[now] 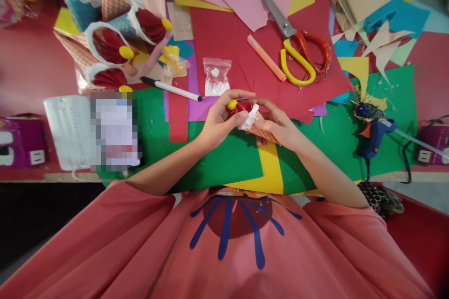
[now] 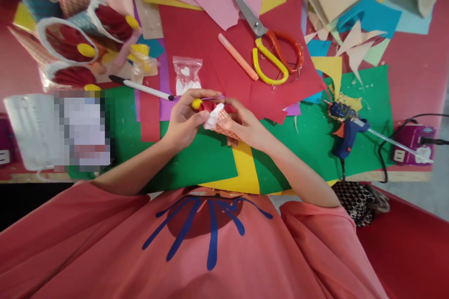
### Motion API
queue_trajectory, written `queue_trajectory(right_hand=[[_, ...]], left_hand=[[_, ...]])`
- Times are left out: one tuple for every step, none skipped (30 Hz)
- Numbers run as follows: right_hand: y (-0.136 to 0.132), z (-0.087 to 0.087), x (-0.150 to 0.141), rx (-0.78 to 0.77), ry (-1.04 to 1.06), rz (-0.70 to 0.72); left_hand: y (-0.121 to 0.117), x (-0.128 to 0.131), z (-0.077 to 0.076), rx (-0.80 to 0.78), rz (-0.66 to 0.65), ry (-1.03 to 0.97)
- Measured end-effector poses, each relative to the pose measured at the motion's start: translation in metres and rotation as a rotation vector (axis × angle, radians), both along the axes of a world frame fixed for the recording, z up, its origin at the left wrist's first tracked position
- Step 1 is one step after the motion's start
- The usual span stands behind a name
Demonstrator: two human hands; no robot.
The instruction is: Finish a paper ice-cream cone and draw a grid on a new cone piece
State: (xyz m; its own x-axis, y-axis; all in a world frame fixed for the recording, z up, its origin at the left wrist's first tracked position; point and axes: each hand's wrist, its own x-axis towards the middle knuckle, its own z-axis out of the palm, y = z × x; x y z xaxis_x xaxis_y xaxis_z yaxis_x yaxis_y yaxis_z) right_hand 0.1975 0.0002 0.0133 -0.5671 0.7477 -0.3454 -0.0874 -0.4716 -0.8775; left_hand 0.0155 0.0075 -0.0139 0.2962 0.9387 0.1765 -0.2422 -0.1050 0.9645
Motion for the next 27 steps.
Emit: queue_trajectory(right_hand=[[0.0,0.0001,0.0001,0.003,-0.006,0.0],[0.0,0.0006,0.0,0.005,-0.015,-0.004],[-0.0001,0.0015,-0.0004,0.007,-0.027,-0.01],[-0.0003,0.0025,-0.001,0.01,-0.038,-0.016],[-0.0005,0.0036,-0.0016,0.012,-0.048,-0.022],[-0.0007,0.0046,-0.0023,0.012,-0.059,-0.027],[-0.0008,0.0053,-0.0028,0.012,-0.068,-0.032],[-0.0008,0.0056,-0.0031,0.012,-0.071,-0.035],[-0.0007,0.0057,-0.0031,0.01,-0.069,-0.037],[-0.0004,0.0055,-0.0029,0.007,-0.063,-0.033],[0.0,0.0051,-0.0024,0.001,-0.053,-0.026],[0.0005,0.0046,-0.0018,-0.006,-0.039,-0.016],[0.001,0.0041,-0.0012,-0.011,-0.023,-0.003],[0.0015,0.0038,-0.0007,-0.013,-0.009,0.009],[0.0018,0.0037,-0.0003,-0.01,-0.001,0.019],[0.0019,0.0038,-0.0003,-0.003,0.001,0.024],[0.0018,0.004,-0.0004,0.009,-0.001,0.023],[0.0014,0.0044,-0.0008,0.021,-0.009,0.014],[0.0009,0.0049,-0.0012,0.031,-0.02,0.001],[0.0003,0.0052,-0.0017,0.037,-0.036,-0.014],[-0.0004,0.0054,-0.0021,0.045,-0.053,-0.029],[-0.001,0.0053,-0.0025,0.056,-0.073,-0.044],[-0.0015,0.0051,-0.0027,0.069,-0.095,-0.059],[-0.0019,0.0046,-0.0028,0.086,-0.117,-0.07],[-0.0022,0.0041,-0.0028,0.108,-0.136,-0.083],[-0.0023,0.0036,-0.0029,0.128,-0.153,-0.096],[-0.0023,0.0032,-0.0029,0.143,-0.169,-0.106]], left_hand=[[-0.0001,0.0001,-0.0003,0.003,0.0,-0.001],[-0.0001,0.0003,-0.0005,0.007,0.001,0.0],[-0.0001,0.0004,-0.0006,0.01,0.003,0.004],[0.0,0.0005,-0.0007,0.011,0.004,0.009],[0.0001,0.0006,-0.0008,0.012,0.006,0.014],[0.0003,0.0006,-0.0008,0.012,0.008,0.019],[0.0005,0.0006,-0.0008,0.012,0.01,0.024],[0.0006,0.0005,-0.0007,0.011,0.012,0.029],[0.0007,0.0005,-0.0006,0.011,0.015,0.034],[0.0008,0.0004,-0.0004,0.011,0.017,0.038],[0.0007,0.0004,-0.0003,0.011,0.018,0.042],[0.0006,0.0003,-0.0001,0.011,0.018,0.043],[0.0005,0.0003,0.0,0.007,0.017,0.042],[0.0004,0.0002,0.0001,0.003,0.013,0.039],[0.0003,0.0,0.0002,0.0,0.009,0.034],[0.0002,-0.0001,0.0002,0.0,0.005,0.028],[0.0002,-0.0002,0.0002,0.007,0.006,0.023],[0.0002,-0.0004,0.0001,0.02,0.014,0.02],[0.0003,-0.0005,0.0,0.035,0.028,0.021],[0.0004,-0.0005,-0.0002,0.046,0.042,0.026],[0.0005,-0.0006,-0.0005,0.051,0.053,0.031],[0.0007,-0.0006,-0.0011,0.051,0.056,0.035],[0.001,-0.0007,-0.0018,0.045,0.054,0.037],[0.0013,-0.0007,-0.0026,0.036,0.048,0.034],[0.0016,-0.0008,-0.0036,0.029,0.039,0.028],[0.0019,-0.001,-0.0045,0.022,0.031,0.024],[0.0021,-0.0011,-0.0053,0.016,0.024,0.024]])
